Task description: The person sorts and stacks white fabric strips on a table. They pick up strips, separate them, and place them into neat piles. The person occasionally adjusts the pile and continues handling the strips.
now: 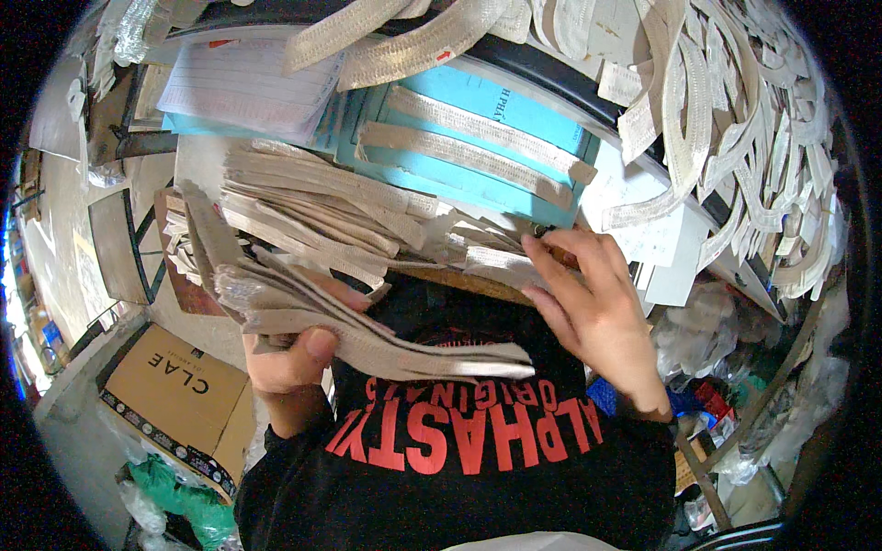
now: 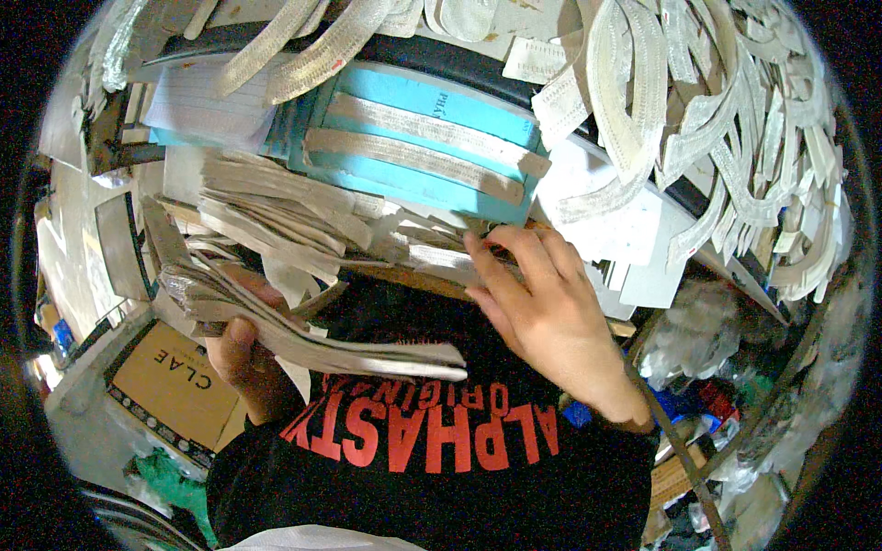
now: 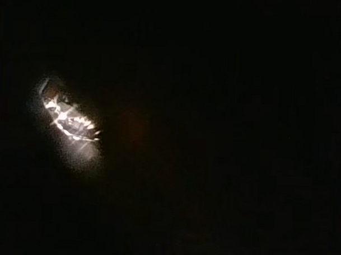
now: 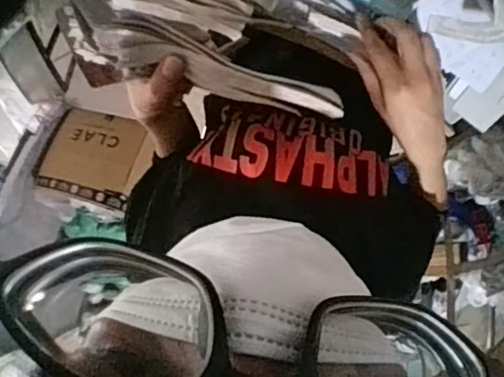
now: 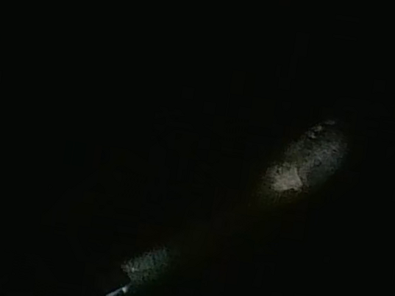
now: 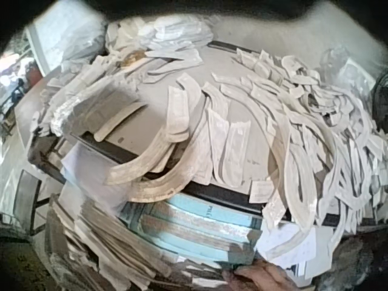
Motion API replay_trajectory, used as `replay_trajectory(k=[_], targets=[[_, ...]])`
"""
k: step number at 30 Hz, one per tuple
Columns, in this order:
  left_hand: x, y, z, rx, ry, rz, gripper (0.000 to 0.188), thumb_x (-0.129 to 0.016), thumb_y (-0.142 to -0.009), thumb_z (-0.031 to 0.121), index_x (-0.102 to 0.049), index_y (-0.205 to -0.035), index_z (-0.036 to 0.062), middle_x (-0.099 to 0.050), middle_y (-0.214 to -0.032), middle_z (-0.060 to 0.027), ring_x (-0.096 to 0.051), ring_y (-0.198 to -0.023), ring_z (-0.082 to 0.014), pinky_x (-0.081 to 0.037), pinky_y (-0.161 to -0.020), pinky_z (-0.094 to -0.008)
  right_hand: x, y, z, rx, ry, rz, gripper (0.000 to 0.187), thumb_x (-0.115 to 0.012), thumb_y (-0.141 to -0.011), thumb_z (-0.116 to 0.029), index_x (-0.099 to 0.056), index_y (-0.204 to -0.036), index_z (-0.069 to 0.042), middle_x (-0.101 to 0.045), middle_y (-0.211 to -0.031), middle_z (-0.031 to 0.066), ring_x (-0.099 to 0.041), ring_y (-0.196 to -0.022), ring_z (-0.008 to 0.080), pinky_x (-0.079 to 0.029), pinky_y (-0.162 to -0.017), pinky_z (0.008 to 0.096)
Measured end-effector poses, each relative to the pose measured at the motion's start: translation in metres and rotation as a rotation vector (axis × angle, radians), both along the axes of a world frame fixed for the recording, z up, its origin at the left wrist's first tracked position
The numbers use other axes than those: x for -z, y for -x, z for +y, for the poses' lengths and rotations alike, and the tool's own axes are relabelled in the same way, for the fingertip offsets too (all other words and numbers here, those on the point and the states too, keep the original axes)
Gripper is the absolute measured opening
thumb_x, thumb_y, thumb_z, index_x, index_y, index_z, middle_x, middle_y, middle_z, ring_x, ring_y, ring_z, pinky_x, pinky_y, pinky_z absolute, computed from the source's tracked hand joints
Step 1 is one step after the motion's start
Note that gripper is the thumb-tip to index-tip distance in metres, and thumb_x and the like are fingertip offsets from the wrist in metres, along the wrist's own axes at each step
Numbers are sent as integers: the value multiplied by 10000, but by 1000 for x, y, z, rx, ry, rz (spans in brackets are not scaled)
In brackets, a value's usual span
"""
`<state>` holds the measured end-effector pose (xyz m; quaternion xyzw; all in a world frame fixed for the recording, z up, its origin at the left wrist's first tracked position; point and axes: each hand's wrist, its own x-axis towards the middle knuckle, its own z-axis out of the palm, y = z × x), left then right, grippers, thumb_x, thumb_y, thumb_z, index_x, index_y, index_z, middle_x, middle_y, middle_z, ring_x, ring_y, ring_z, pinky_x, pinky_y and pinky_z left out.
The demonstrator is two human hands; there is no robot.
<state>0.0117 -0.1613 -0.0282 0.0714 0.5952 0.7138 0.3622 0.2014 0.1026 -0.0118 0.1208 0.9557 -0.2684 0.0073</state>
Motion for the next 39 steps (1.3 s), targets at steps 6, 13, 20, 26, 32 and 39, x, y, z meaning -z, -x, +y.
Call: replay_trajectory(k=[6, 13, 20, 26, 32, 39], targets=[[-16, -3, 40, 86, 98, 55, 362, -875, -841, 171, -746, -1086, -63, -792, -1001, -149, -733, -834, -201, -588, -751, -323, -13, 20, 4, -179, 576, 110, 539, -586, -1064, -352, -606, -1412, 59, -658, -1355, 228, -648, -1242, 405, -504, -1068, 462], [-13, -8, 58, 37, 192, 118, 231, -796, -961, 145, -757, -1124, -16, -728, -799, -1, -510, -472, -31, -345, -399, -221, -9, 50, -6, -98, 708, 59, 352, -801, -934, -106, -673, -1233, 30, -738, -1050, 172, -764, -963, 329, -591, -840, 380], [-15, -10, 62, 40, 298, 36, 293, -773, -983, 198, -740, -1178, -18, -732, -832, -24, -564, -535, -63, -408, -464, -231, -9, 63, -8, -57, 438, 23, 362, -868, -850, -139, -669, -1114, 9, -731, -1024, 180, -753, -889, 351, -585, -750, 399], [-13, -9, 70, -6, 292, -54, 350, -726, -1027, 225, -714, -1278, -18, -592, -626, 29, -409, -382, -56, -284, -370, -246, -20, 74, -12, -7, 212, -9, 409, -859, -826, -149, -637, -1146, -20, -705, -970, 166, -718, -852, 373, -571, -733, 443], [-14, -4, 75, -56, 201, -110, 271, -737, -1031, 223, -728, -1162, -14, -616, -639, 28, -467, -404, -57, -334, -363, -243, -10, 84, -22, -42, -182, 116, 570, -825, -719, -116, -609, -1243, -58, -650, -1027, 126, -677, -913, 349, -571, -754, 456], [0, -2, 70, -54, 200, -151, 250, -743, -1033, 239, -739, -1097, -3, -641, -682, 27, -487, -420, -55, -355, -362, -237, 0, 87, -30, -53, -157, 125, 664, -839, -715, -108, -569, -1319, -46, -656, -1043, 146, -689, -889, 367, -565, -750, 456]])
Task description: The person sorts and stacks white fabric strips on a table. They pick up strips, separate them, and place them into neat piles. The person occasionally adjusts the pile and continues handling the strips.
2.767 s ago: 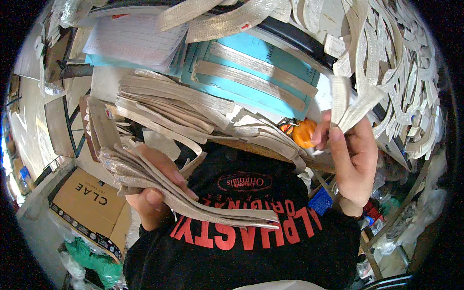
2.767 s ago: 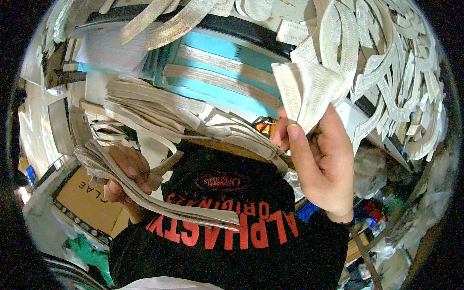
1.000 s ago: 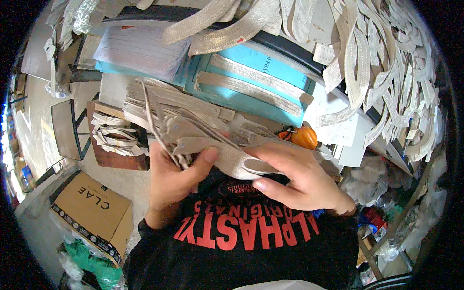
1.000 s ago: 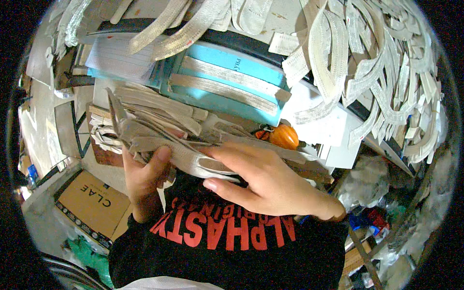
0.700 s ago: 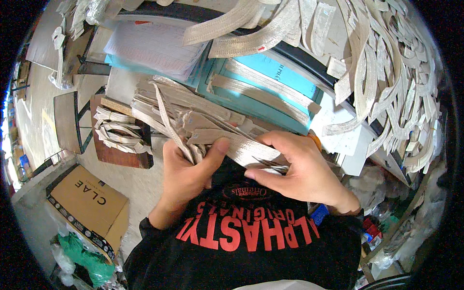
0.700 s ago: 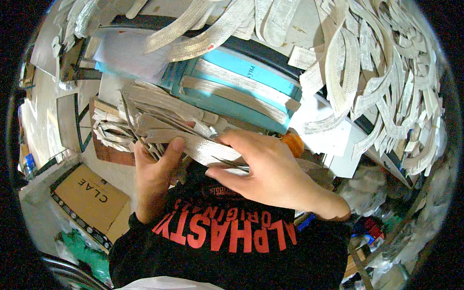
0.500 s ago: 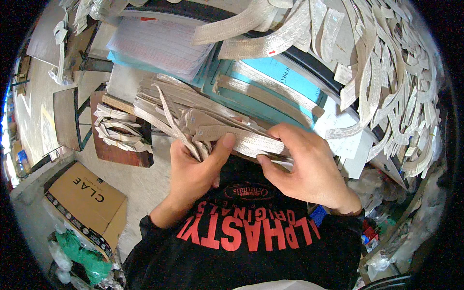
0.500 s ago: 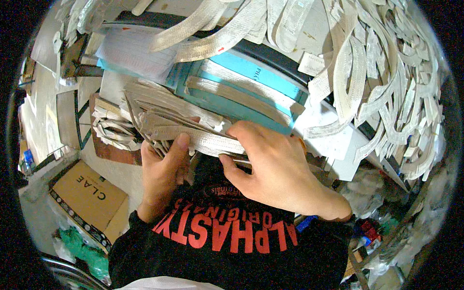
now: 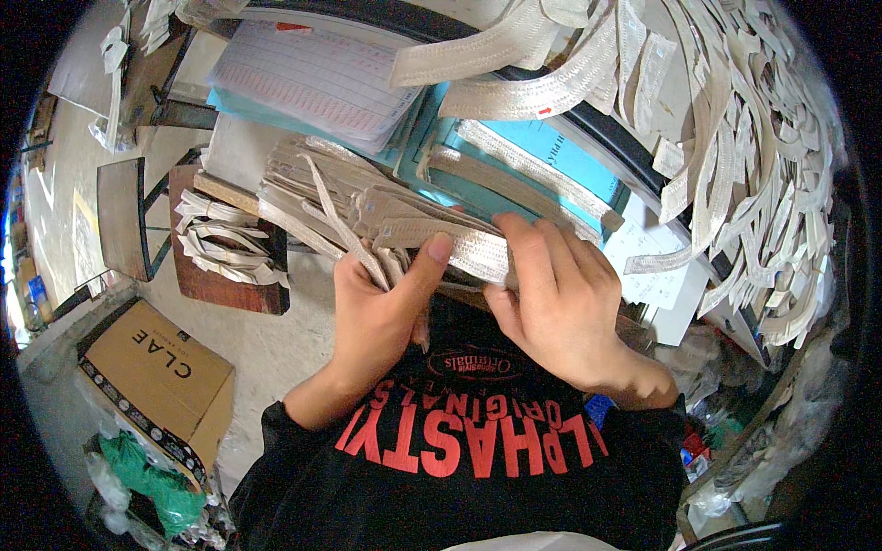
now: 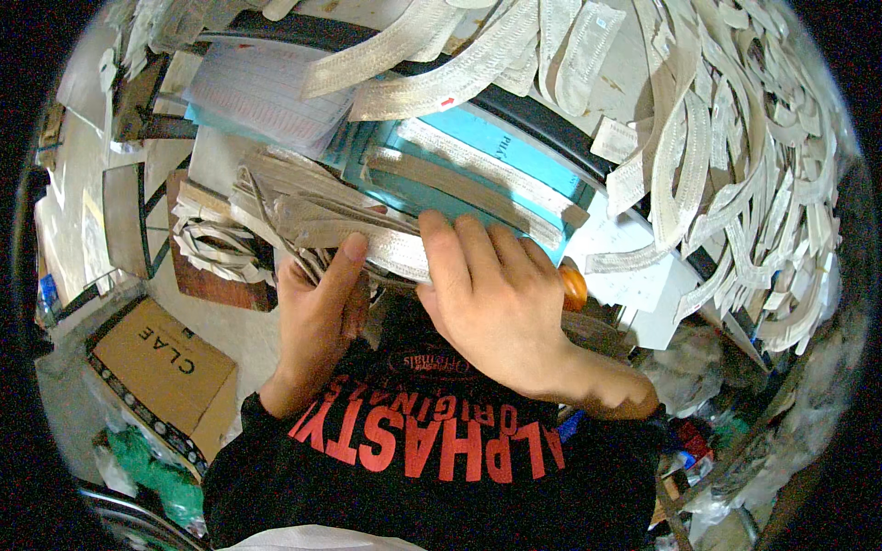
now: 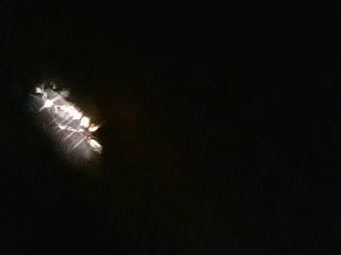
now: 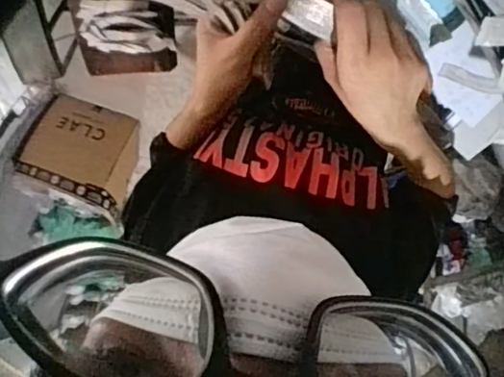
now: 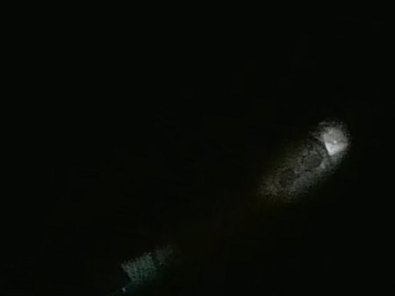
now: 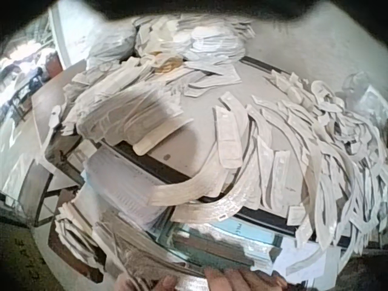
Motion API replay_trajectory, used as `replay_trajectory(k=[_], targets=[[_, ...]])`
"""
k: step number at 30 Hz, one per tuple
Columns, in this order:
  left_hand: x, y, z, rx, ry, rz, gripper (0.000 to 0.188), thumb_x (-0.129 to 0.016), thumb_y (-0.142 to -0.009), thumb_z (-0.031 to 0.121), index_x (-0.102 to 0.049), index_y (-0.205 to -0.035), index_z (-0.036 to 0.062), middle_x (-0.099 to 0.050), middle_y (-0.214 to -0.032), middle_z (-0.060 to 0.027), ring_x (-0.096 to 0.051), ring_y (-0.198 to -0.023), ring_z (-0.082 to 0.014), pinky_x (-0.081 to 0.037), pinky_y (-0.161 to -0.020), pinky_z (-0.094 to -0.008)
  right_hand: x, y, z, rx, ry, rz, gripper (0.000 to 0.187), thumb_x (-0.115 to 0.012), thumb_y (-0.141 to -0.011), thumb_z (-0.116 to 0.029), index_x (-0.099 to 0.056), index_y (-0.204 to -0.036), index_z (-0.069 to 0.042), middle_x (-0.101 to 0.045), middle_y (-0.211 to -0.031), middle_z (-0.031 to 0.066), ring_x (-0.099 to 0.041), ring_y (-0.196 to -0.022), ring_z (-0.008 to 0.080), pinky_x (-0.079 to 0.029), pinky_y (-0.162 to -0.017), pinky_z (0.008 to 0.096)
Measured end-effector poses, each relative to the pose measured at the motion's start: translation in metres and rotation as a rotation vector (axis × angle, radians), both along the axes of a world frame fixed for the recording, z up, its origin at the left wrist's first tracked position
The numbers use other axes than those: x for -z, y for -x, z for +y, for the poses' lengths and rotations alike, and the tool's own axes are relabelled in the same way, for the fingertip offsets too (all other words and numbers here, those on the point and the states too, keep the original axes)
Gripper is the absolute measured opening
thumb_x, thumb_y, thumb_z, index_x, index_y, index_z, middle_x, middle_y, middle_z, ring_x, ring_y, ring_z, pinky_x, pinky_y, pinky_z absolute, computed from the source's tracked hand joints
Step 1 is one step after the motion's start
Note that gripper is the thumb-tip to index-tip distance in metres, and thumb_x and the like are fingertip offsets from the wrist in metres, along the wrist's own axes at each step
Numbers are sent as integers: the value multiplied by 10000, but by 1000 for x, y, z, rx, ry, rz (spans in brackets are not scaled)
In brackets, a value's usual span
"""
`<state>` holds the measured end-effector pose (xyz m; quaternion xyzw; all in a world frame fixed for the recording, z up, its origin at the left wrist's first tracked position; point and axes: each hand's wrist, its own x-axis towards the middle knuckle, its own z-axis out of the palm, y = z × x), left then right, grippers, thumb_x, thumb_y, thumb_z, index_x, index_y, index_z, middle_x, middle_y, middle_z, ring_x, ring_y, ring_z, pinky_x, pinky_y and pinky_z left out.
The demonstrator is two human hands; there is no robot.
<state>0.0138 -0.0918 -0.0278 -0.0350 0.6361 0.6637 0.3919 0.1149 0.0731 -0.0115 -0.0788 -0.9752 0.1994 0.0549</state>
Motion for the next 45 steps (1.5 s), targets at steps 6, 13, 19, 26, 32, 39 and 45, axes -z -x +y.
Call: replay_trajectory(k=[6, 13, 19, 26, 32, 39, 45], targets=[[-3, 0, 8, 17, 57, -1, 251, -719, -1051, 281, -655, -960, 56, -524, -554, 44, -450, -396, -74, -301, -369, -257, 2, -3, 10, -35, -13, -81, 688, -860, -690, -56, -568, -1314, -53, -669, -1037, 146, -696, -893, 376, -557, -775, 457], [1, 8, 2, -9, -133, 19, 435, -627, -1089, 201, -556, -1437, -51, -771, -1204, -200, -455, -428, -25, -351, -393, -191, 22, -2, 38, 101, -191, -56, 599, -855, -733, -139, -576, -1259, -73, -658, -1045, 139, -709, -894, 346, -589, -753, 443], [-6, 15, -32, -141, -209, 88, 399, -561, -1119, 241, -578, -1380, -60, -764, -1161, -221, -419, -407, -23, -323, -375, -193, 28, -1, 46, 144, -291, -113, 584, -854, -777, -165, -593, -1287, -56, -635, -1129, 162, -680, -946, 391, -576, -799, 475], [-12, 20, -63, -327, -434, 98, 390, -421, -1153, 260, -547, -1346, -54, -718, -996, -146, -377, -363, -35, -282, -327, -213, 38, 0, 47, 131, -356, -26, 507, -818, -873, -268, -627, -1280, -34, -602, -1150, 163, -621, -1063, 382, -540, -884, 482], [-10, 30, -87, -293, -805, 19, 368, -351, -1171, 257, -481, -1348, -38, -617, -928, -87, -409, -357, -44, -368, -323, -211, 37, -3, 45, 123, -379, -19, 523, -817, -884, -321, -639, -1281, -33, -604, -1165, 152, -613, -1070, 365, -530, -884, 470], [-5, 43, -92, -273, -887, -2, 370, -341, -1182, 308, -507, -1324, 9, -559, -877, -35, -429, -375, -39, -381, -330, -220, 40, -6, 44, 110, -440, 43, 596, -828, -877, -318, -623, -1366, -45, -624, -1294, 140, -625, -1105, 346, -537, -910, 455], [8, 49, -68, -293, -1099, -136, 363, -349, -1177, 359, -574, -1261, 87, -545, -820, 18, -439, -395, -53, -412, -364, -234, 46, -3, 48, 61, -399, 127, 642, -829, -871, -313, -612, -1425, -73, -634, -1364, 126, -636, -1166, 328, -536, -944, 461]])
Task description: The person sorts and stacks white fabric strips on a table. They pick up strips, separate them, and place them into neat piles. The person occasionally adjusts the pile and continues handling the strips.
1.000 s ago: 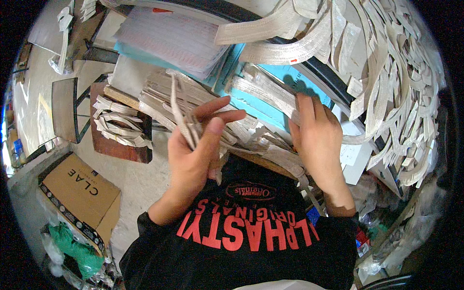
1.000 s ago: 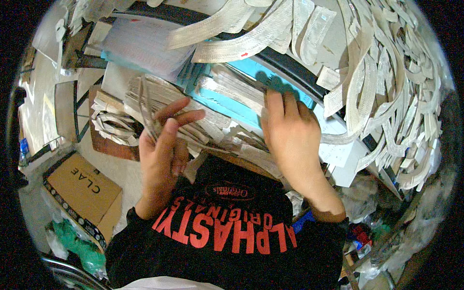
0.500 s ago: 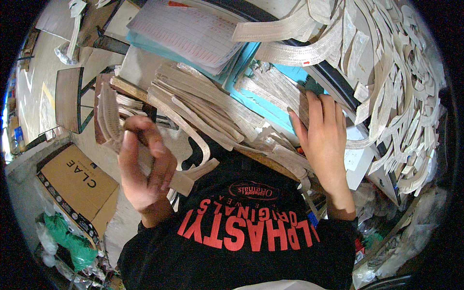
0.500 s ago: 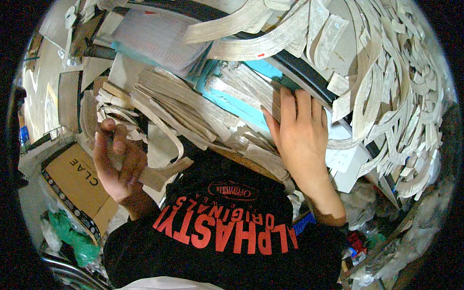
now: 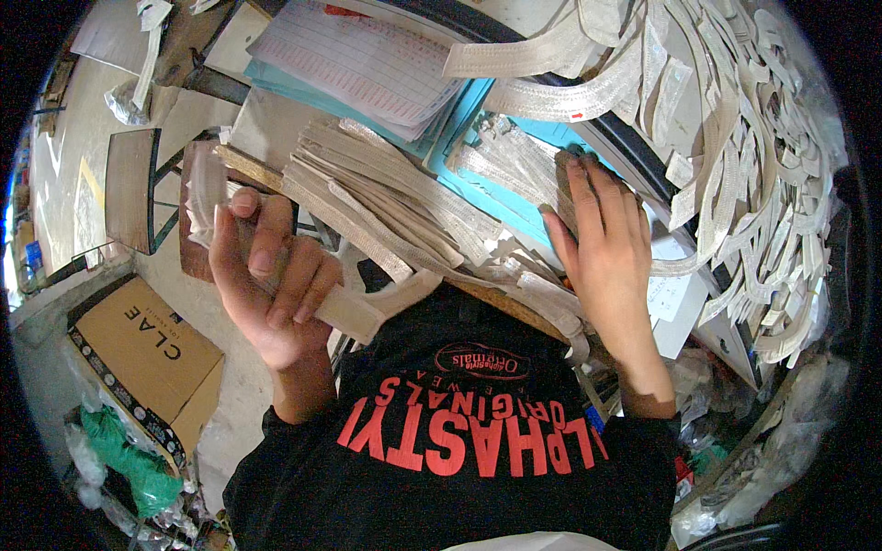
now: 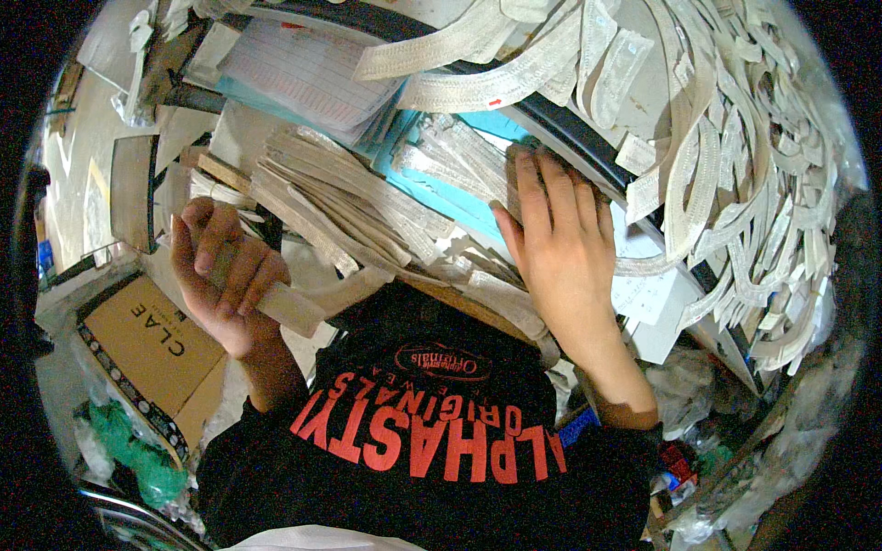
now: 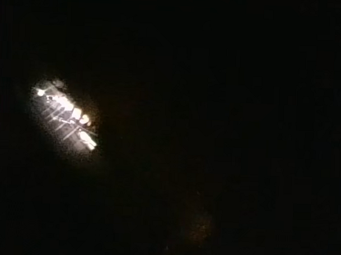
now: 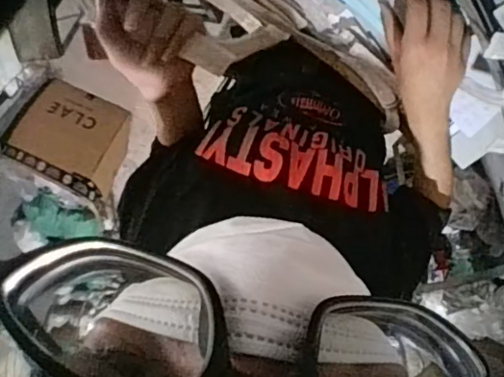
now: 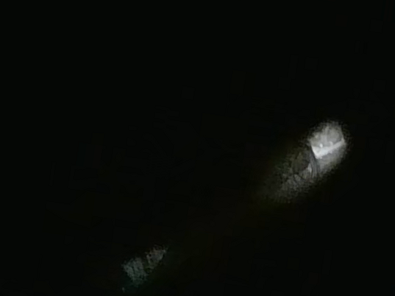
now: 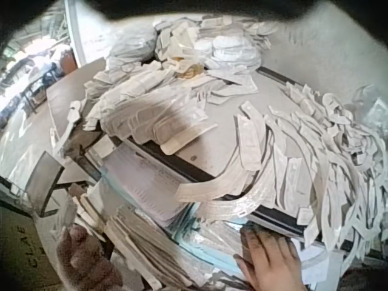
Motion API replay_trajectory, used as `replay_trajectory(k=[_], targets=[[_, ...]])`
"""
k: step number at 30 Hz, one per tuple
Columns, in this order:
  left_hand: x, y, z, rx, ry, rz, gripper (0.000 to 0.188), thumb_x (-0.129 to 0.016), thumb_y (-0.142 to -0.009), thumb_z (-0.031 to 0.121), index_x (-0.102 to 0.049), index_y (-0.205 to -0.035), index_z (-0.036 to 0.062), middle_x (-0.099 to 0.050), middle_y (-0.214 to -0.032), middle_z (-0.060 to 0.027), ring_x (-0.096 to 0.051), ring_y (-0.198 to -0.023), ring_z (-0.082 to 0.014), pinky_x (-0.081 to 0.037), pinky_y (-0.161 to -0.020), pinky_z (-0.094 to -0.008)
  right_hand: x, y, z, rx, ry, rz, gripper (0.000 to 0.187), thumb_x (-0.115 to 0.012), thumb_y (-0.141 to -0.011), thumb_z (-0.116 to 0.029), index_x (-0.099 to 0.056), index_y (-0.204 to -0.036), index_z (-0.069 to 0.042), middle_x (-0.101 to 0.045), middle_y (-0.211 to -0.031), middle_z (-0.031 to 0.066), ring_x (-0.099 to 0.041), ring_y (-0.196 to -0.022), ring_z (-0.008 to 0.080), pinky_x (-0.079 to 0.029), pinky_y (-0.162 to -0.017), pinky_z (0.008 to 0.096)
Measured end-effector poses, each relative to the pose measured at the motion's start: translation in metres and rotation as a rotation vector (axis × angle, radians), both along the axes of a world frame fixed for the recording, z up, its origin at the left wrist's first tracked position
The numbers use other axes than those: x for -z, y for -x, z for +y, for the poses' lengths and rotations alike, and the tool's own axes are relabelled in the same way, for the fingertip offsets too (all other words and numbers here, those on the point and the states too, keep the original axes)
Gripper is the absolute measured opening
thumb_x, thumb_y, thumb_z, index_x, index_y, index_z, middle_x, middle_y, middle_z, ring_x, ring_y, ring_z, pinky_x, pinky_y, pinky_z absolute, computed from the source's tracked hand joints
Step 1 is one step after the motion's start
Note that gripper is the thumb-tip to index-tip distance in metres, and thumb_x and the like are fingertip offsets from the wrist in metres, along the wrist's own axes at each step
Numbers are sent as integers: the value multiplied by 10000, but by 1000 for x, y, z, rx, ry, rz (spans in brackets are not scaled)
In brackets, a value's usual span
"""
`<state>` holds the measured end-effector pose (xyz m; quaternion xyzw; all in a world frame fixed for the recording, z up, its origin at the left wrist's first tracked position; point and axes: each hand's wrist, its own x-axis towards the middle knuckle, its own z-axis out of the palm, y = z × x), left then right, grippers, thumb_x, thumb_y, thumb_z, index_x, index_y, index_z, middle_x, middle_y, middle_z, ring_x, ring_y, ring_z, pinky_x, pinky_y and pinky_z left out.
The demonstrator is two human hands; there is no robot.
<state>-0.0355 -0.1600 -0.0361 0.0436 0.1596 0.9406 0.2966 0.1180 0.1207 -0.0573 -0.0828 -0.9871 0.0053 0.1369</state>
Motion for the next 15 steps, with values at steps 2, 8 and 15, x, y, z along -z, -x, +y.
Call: replay_trajectory(k=[2, 8, 15], targets=[[-1, 1, 4, 67, -150, -116, 326, -413, -1151, 341, -591, -1222, 78, -573, -813, -5, -466, -399, -75, -449, -375, -255, -3, 0, -2, 3, 19, -30, 642, -829, -870, -311, -615, -1428, -76, -633, -1366, 126, -632, -1179, 332, -533, -955, 475], [-3, 7, -4, 153, -386, -205, 258, -430, -1140, 304, -578, -1136, 93, -576, -810, -7, -517, -436, -73, -500, -420, -252, -19, 3, -10, -67, 126, -38, 579, -836, -858, -208, -653, -1387, -56, -647, -1351, 136, -621, -1194, 351, -516, -994, 476], [-4, -9, -37, -237, 611, -15, 260, -454, -1147, 332, -554, -1065, 107, -509, -783, 28, -374, -407, -42, -307, -371, -190, -31, 14, -37, -234, 297, -6, 490, -816, -830, -124, -692, -1296, -34, -656, -1273, 121, -613, -1163, 342, -501, -992, 476]])
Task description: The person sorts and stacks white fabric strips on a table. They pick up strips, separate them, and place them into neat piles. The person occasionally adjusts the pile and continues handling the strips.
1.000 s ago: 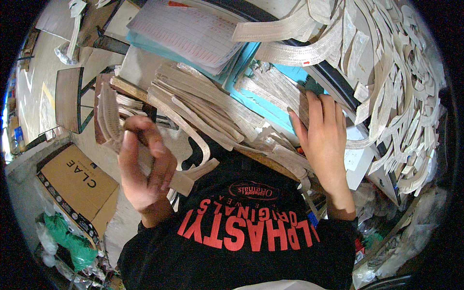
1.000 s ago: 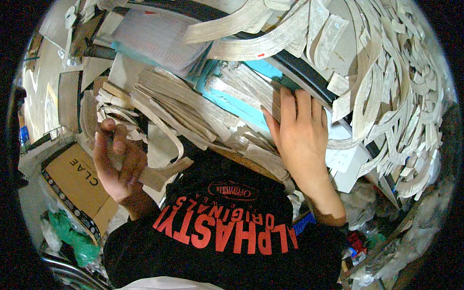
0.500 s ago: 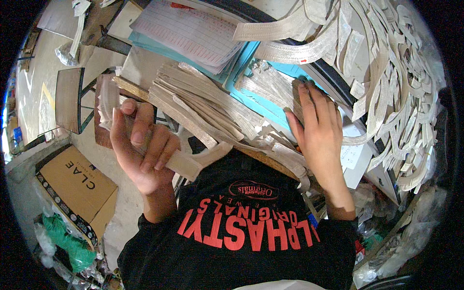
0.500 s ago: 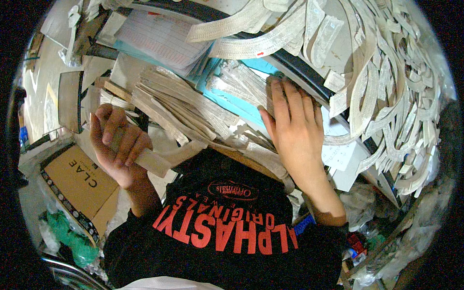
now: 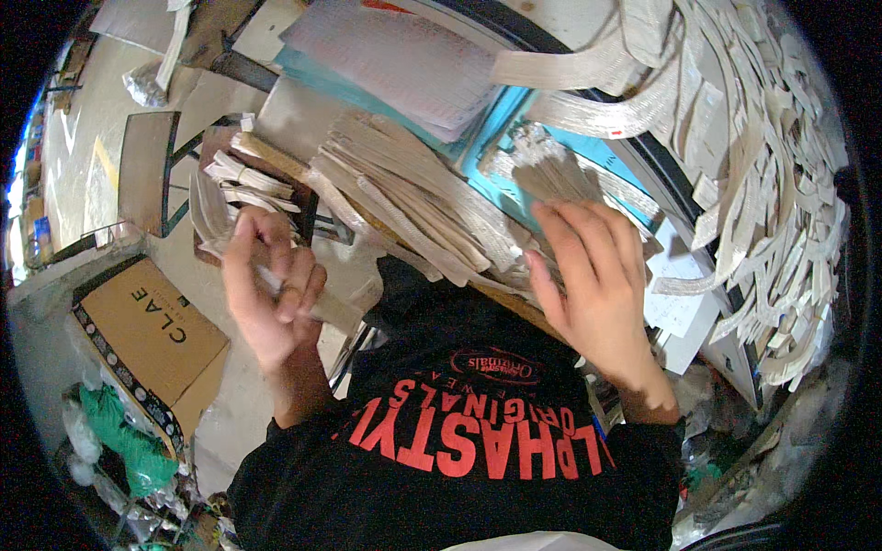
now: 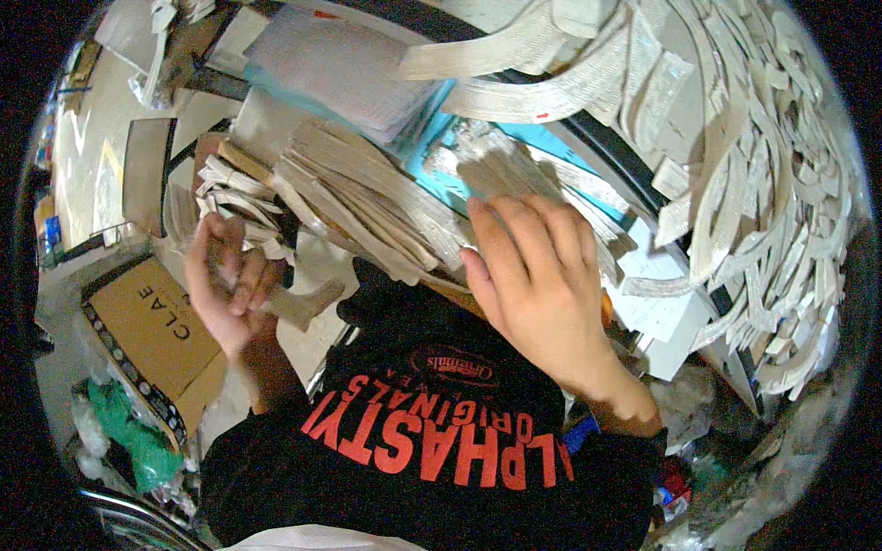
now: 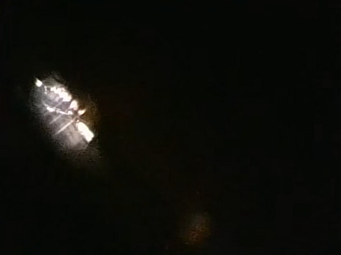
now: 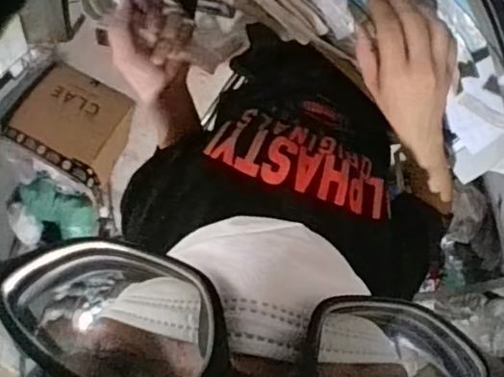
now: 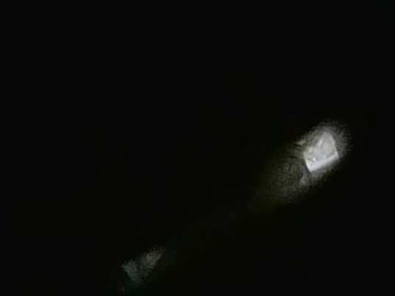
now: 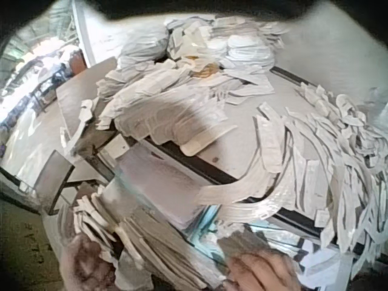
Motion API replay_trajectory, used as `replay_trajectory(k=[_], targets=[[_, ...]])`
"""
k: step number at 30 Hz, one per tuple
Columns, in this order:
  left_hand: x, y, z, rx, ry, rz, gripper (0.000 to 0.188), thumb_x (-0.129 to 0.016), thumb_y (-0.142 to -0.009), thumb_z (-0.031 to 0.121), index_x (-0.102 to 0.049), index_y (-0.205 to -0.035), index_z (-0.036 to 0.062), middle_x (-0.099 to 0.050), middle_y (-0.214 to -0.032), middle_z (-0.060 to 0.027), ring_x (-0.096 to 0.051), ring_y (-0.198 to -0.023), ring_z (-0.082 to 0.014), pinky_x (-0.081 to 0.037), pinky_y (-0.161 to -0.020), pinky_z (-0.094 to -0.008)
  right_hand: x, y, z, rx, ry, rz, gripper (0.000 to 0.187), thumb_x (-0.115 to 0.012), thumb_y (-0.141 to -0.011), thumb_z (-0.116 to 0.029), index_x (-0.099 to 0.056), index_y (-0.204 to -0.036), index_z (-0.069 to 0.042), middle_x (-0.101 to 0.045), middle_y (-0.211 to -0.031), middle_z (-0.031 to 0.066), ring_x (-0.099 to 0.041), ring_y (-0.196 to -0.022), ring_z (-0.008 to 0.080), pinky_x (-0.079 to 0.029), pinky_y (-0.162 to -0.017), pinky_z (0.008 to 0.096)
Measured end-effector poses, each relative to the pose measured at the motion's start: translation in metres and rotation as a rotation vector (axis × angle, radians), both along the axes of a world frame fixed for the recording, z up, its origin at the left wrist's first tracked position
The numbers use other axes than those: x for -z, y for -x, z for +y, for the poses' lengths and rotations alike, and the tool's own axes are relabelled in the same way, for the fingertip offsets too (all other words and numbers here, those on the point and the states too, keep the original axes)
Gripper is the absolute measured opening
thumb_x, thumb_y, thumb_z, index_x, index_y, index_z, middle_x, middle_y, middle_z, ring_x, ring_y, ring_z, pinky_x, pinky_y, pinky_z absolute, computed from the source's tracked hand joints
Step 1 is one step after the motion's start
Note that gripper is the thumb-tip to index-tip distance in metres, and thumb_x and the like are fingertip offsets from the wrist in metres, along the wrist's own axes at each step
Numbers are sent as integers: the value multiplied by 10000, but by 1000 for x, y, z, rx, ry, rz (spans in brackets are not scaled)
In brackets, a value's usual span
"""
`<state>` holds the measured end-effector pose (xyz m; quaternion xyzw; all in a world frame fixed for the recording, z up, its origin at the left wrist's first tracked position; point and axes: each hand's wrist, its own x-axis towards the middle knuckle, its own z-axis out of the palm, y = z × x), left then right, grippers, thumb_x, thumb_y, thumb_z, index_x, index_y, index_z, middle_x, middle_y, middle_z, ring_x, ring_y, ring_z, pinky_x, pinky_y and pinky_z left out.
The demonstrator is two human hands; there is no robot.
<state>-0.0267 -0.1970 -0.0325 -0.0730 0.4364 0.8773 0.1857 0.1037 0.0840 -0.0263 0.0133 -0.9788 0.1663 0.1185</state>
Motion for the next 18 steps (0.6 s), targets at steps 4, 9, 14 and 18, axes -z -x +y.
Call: replay_trajectory(k=[4, 9, 14, 18], targets=[[46, -5, 5, -187, 358, -194, 274, -564, -1106, 398, -569, -1101, 123, -517, -803, 25, -357, -428, -71, -300, -406, -258, 8, 12, -24, -128, 55, 28, 450, -802, -847, -179, -698, -1265, -49, -646, -1227, 86, -601, -1151, 297, -494, -962, 465], [59, -38, 31, -193, 490, -289, 263, -642, -1094, 296, -534, -1194, 78, -589, -911, -16, -446, -467, -75, -333, -395, -260, 18, 23, -46, -208, 13, 5, 457, -819, -821, -166, -707, -1249, -53, -652, -1227, 75, -598, -1133, 289, -477, -958, 460], [62, -41, 42, -99, 600, -225, 261, -688, -1068, 291, -593, -1195, 84, -580, -837, 27, -437, -497, -55, -322, -422, -240, 22, 36, -47, -208, -83, 3, 381, -779, -879, -259, -716, -1207, -76, -645, -1158, 50, -601, -1091, 251, -478, -918, 450], [68, -37, 42, -80, 602, -164, 276, -730, -1046, 252, -627, -1197, 46, -595, -802, 33, -461, -522, -41, -350, -435, -244, 24, 43, -49, -223, -94, 11, 349, -769, -876, -247, -715, -1178, -80, -640, -1123, 46, -599, -1078, 245, -478, -892, 433]])
